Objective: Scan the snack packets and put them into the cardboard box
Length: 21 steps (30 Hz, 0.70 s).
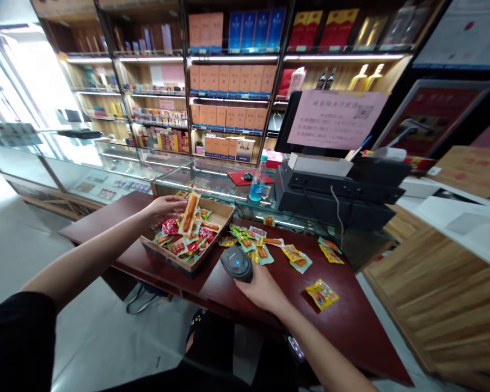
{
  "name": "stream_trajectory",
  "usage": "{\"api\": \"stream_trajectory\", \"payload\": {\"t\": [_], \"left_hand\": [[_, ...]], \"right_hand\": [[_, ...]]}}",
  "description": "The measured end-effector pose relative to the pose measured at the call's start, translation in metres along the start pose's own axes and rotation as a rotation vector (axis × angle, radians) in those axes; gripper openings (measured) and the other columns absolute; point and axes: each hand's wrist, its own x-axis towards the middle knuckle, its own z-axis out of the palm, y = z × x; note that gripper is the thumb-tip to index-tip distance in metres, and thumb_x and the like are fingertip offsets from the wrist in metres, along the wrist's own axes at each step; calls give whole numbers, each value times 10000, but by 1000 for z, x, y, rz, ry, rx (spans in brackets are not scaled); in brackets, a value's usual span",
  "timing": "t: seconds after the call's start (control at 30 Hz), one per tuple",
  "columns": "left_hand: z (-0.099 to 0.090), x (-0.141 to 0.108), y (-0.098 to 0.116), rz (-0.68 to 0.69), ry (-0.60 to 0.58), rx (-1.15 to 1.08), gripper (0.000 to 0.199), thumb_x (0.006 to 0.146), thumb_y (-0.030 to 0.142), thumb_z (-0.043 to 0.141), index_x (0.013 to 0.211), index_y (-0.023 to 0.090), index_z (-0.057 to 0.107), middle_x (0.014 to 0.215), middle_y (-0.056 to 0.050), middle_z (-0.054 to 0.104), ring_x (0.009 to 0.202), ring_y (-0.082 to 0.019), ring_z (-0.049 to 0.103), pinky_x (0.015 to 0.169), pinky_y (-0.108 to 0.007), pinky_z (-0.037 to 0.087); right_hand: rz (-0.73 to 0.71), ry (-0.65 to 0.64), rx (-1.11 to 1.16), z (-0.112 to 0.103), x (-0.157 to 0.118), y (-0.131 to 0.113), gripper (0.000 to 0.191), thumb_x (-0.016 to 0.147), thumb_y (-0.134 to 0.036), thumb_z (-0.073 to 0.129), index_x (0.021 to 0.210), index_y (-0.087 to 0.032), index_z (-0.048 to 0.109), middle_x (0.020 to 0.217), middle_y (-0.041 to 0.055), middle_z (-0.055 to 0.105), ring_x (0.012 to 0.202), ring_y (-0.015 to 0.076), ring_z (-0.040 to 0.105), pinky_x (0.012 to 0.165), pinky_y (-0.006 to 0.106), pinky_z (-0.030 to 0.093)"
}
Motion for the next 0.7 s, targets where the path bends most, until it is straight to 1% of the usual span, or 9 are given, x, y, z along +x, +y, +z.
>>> {"api": "stream_trajectory", "payload": {"t": [0.07, 0.13, 0.2, 0.3, 0.4, 0.57, 0.7], "left_hand": [[1, -3, 1, -1, 2, 13, 508, 500, 328, 913, 880, 117, 649, 786, -48, 672, 703, -142, 655, 651, -306, 596], [9, -3, -1, -12, -12, 37, 504, 506, 332, 910, 882, 116, 653, 786, -49, 673, 679, -135, 649, 627, -296, 592], [24, -2, -7, -31, -46, 59, 521, 491, 340, 914, 882, 117, 651, 798, -53, 678, 668, -135, 647, 604, -288, 587], [59, 0, -19, -54, -124, 96, 544, 471, 354, 918, 885, 127, 648, 835, -57, 686, 692, -145, 657, 596, -285, 585], [107, 1, -34, -70, -237, 142, 541, 474, 369, 914, 884, 134, 651, 834, -52, 683, 698, -147, 660, 589, -271, 581], [204, -8, -58, -107, -436, 209, 516, 492, 369, 906, 871, 135, 645, 779, -42, 671, 676, -144, 650, 549, -249, 566], [278, -17, -80, -87, -612, 270, 509, 513, 397, 891, 872, 137, 642, 735, -30, 657, 668, -135, 634, 539, -236, 557]], "right_hand": [[4, 5, 8, 0, -1, 0, 351, 776, -266, 650, 1115, -178, 664, 1065, 83, 739, 976, 262, 692, 872, 376, 529], [30, 30, 9, -2, -5, 0, 338, 771, -270, 654, 1093, -171, 675, 1044, 89, 744, 967, 270, 694, 852, 376, 536], [62, 58, 3, -7, -11, 1, 323, 764, -269, 658, 1067, -160, 687, 1013, 97, 752, 958, 278, 697, 837, 371, 539], [95, 99, 9, -17, -25, 2, 300, 745, -250, 669, 1029, -162, 704, 988, 90, 758, 935, 276, 702, 827, 362, 541], [119, 158, 20, -31, -44, 7, 299, 731, -244, 681, 1022, -184, 708, 1010, 68, 756, 932, 269, 704, 835, 361, 542], [199, 281, -27, -59, -82, 21, 291, 740, -246, 663, 1019, -176, 706, 1001, 72, 757, 926, 262, 706, 808, 343, 550], [264, 350, -58, -82, -116, 34, 287, 740, -246, 652, 1012, -173, 703, 975, 64, 758, 900, 245, 708, 796, 333, 550]]}}
